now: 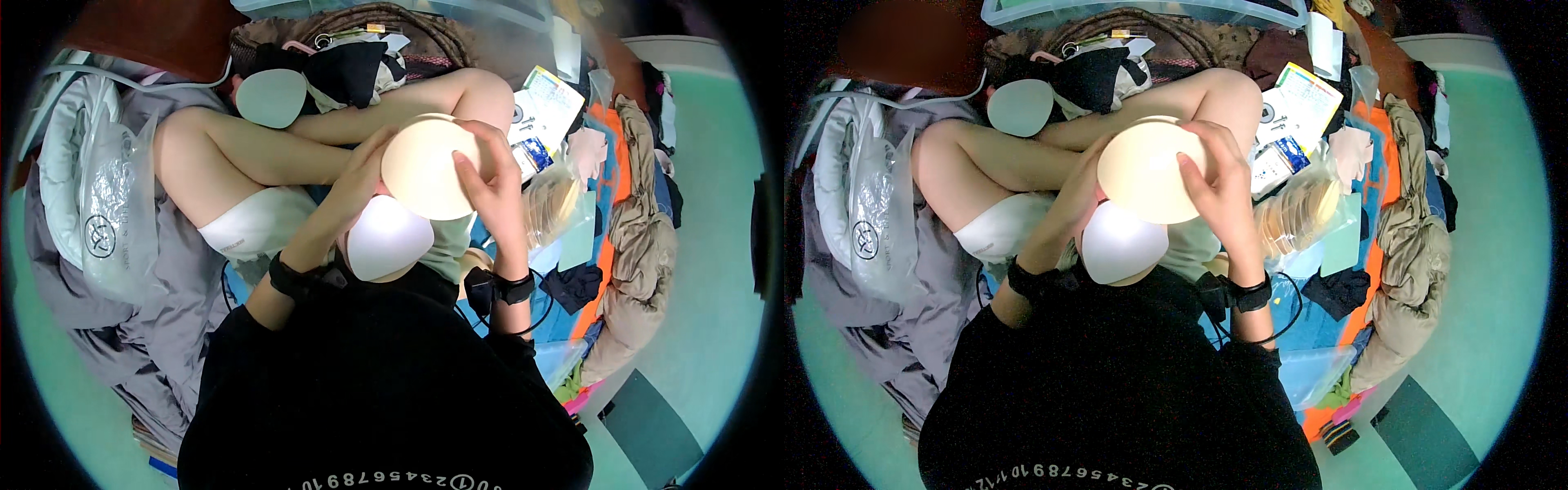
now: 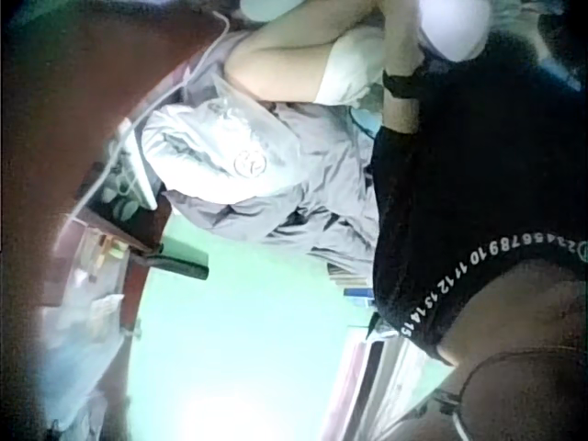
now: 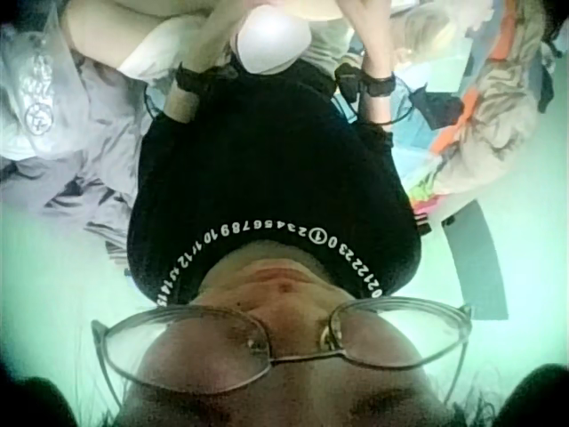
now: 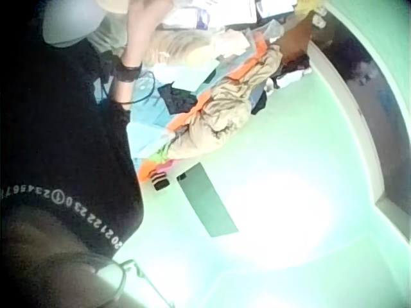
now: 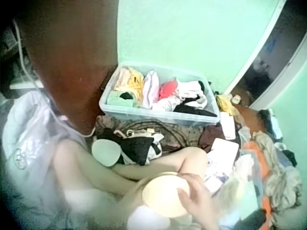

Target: The person sorts and stacks numerous silicone bra inserts by hand while sitting on the floor, eventually placing some into a plastic bag.

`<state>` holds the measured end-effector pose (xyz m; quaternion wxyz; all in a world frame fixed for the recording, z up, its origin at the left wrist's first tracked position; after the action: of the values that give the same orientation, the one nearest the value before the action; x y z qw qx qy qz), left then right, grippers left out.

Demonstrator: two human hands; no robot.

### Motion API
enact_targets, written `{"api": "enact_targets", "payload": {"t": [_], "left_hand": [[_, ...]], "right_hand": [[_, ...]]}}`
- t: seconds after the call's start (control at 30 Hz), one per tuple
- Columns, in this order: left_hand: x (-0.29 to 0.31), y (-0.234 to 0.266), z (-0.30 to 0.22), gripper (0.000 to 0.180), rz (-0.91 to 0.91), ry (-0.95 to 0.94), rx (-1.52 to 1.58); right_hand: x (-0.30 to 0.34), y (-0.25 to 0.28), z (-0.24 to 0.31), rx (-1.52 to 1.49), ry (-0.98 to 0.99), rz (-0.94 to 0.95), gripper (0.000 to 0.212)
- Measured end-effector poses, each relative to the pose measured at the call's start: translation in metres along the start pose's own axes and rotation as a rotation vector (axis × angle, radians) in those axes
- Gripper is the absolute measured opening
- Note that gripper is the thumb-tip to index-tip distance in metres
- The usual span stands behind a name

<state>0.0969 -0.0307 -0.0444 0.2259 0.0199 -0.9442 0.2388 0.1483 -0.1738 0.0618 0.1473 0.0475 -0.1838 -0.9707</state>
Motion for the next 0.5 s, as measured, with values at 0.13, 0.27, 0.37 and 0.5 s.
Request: {"api": "enact_targets", "payload": {"t": [0.13, 0.27, 0.37, 0.5], "left_hand": [[0.0, -0.008, -0.006, 0.035, 0.146, -0.058, -0.034], [0.0, -0.001, -0.004, 0.031, 0.094, -0.167, -0.185], [-0.004, 0.011, -0.006, 0.029, -0.007, -0.172, -0.118], [-0.007, 0.037, 0.0, 0.034, -0.054, -0.012, -0.374]], "right_hand": [[-0.002, -0.008, -0.017, -0.14, 0.016, 0.043, 0.02], [-0.004, 0.004, -0.023, -0.38, 0.008, -0.057, 0.016], [0.006, 0.053, -0.054, -0.686, -0.234, -0.453, 0.015], [0.015, 0.101, -0.062, -0.592, -0.229, -0.681, 0.024]]}}
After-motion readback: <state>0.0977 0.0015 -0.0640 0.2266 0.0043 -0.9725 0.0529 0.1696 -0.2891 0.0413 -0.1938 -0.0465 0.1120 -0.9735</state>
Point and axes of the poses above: each hand's wrist, its own x-axis away from the middle knuckle, its own y-axis out of the back of the hand, z = x × y, the point moved 10 cm from there along -x, towards the middle knuckle, and after that the axes turned 7 degrees about -x, right-handed, at the moved point
